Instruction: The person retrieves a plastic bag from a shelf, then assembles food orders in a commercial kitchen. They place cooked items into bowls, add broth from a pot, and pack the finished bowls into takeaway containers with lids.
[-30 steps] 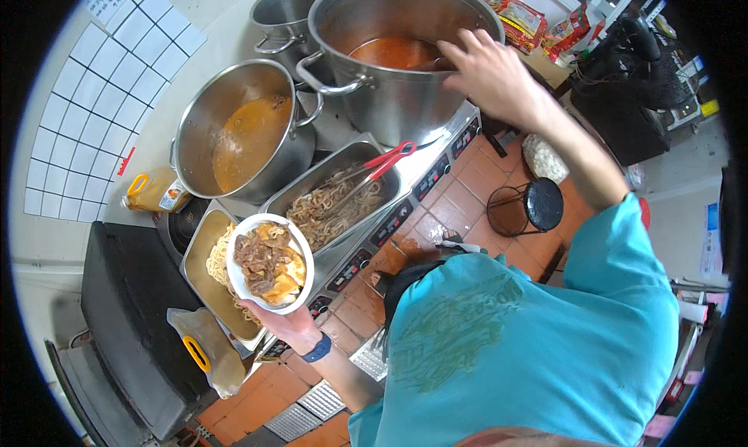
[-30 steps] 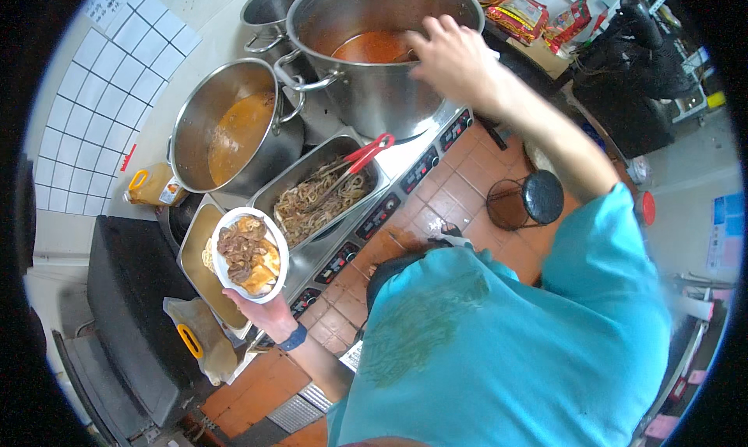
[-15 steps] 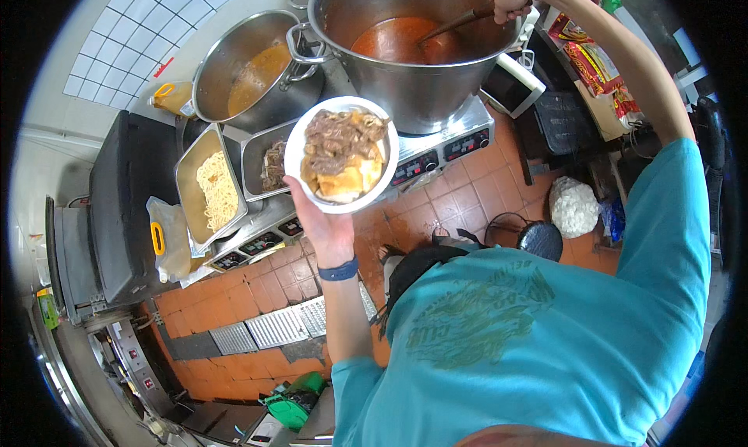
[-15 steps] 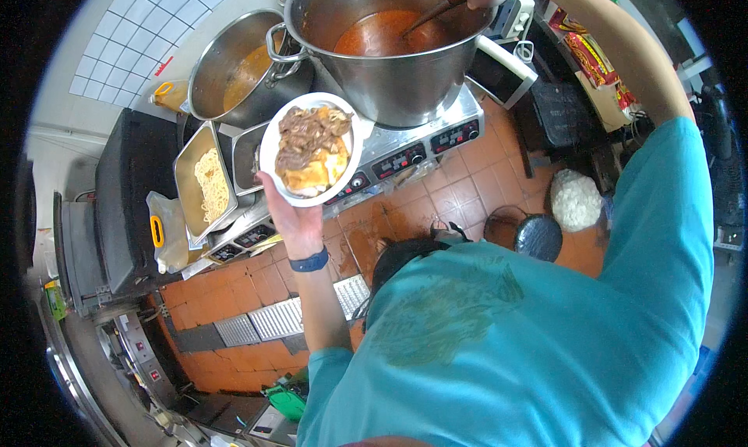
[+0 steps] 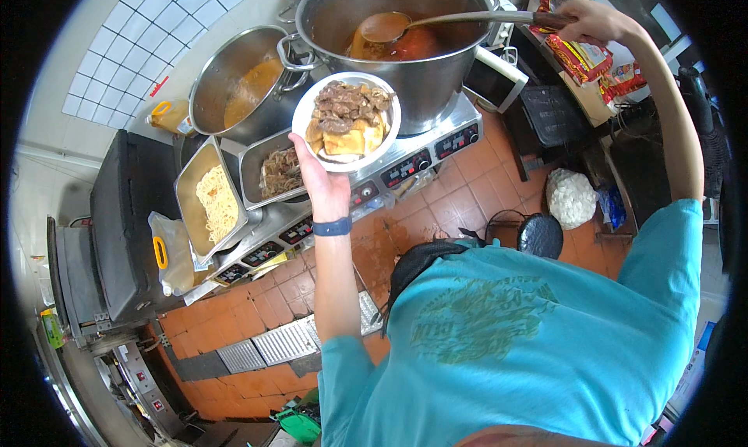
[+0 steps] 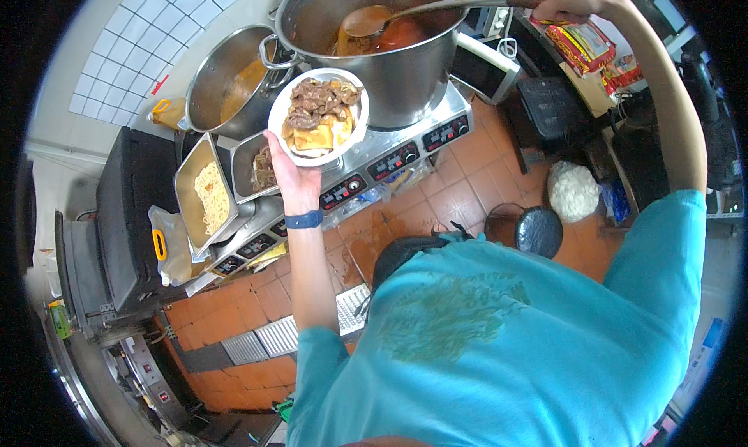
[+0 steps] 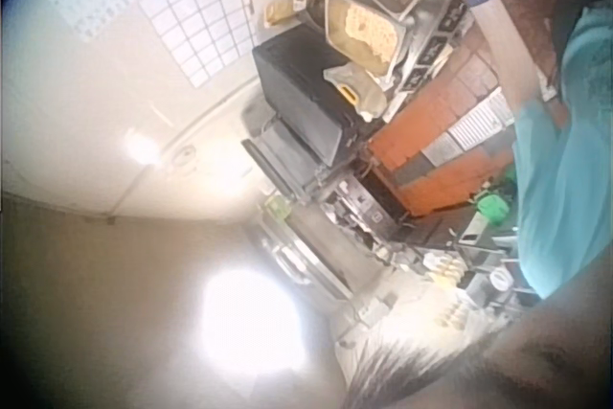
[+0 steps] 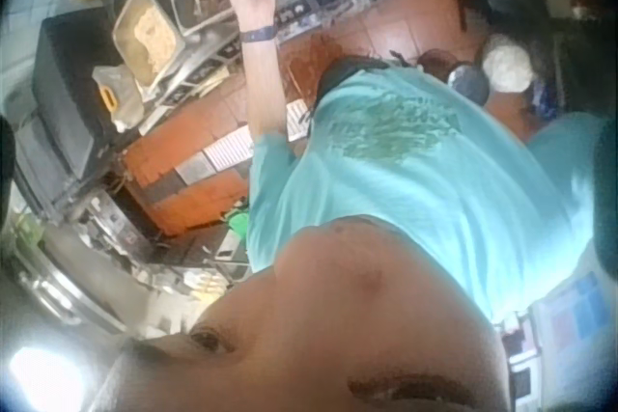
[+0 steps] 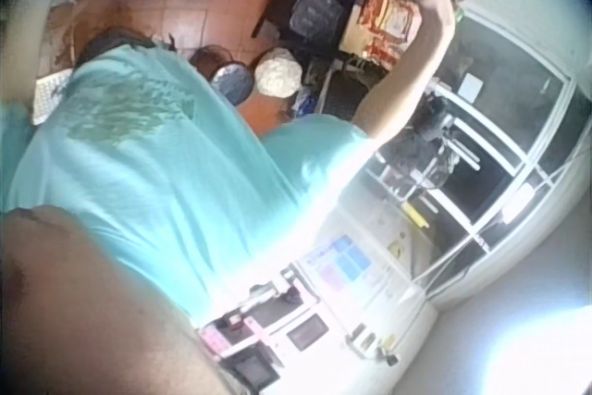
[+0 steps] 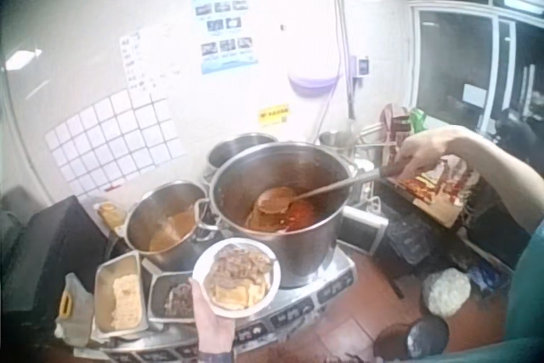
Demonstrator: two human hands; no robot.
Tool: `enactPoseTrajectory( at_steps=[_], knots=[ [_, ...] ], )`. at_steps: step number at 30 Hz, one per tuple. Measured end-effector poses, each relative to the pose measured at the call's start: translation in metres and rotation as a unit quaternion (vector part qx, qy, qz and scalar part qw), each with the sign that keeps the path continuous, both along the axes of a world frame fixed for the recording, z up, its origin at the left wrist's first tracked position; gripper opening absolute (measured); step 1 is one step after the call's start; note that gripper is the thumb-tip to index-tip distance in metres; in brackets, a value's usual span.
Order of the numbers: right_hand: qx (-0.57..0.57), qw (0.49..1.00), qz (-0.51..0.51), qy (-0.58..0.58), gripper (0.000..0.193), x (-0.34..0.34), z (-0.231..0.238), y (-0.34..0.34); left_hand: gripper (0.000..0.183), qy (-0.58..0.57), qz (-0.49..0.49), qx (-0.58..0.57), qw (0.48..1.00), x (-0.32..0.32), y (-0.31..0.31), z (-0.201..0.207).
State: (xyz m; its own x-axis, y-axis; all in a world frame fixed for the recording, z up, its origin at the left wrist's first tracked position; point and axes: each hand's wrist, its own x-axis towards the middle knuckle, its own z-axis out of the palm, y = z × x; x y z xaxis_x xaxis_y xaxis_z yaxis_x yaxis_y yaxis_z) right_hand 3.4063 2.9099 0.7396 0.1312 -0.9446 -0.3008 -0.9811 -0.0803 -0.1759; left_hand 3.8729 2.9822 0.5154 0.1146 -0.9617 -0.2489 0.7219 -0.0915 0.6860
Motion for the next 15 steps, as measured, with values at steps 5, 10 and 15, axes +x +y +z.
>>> enactPoseTrajectory(
  at_steps=[5,10,15],
  knots=[
    [-0.042,0.998,-0.038,-0.008,0.055,0.001,0.029,0.058,0.066,0.025,-0.032,0.008,0.999,0.005,-0.005,-0.001],
    [-0.034,0.996,-0.081,-0.021,0.061,-0.013,0.061,0.096,0.066,-0.005,-0.057,-0.005,0.998,0.011,-0.009,0.002],
    [-0.041,0.997,-0.056,-0.034,0.066,-0.026,0.089,0.133,0.066,-0.01,-0.08,-0.007,0.997,0.017,-0.014,0.006]
  ],
)
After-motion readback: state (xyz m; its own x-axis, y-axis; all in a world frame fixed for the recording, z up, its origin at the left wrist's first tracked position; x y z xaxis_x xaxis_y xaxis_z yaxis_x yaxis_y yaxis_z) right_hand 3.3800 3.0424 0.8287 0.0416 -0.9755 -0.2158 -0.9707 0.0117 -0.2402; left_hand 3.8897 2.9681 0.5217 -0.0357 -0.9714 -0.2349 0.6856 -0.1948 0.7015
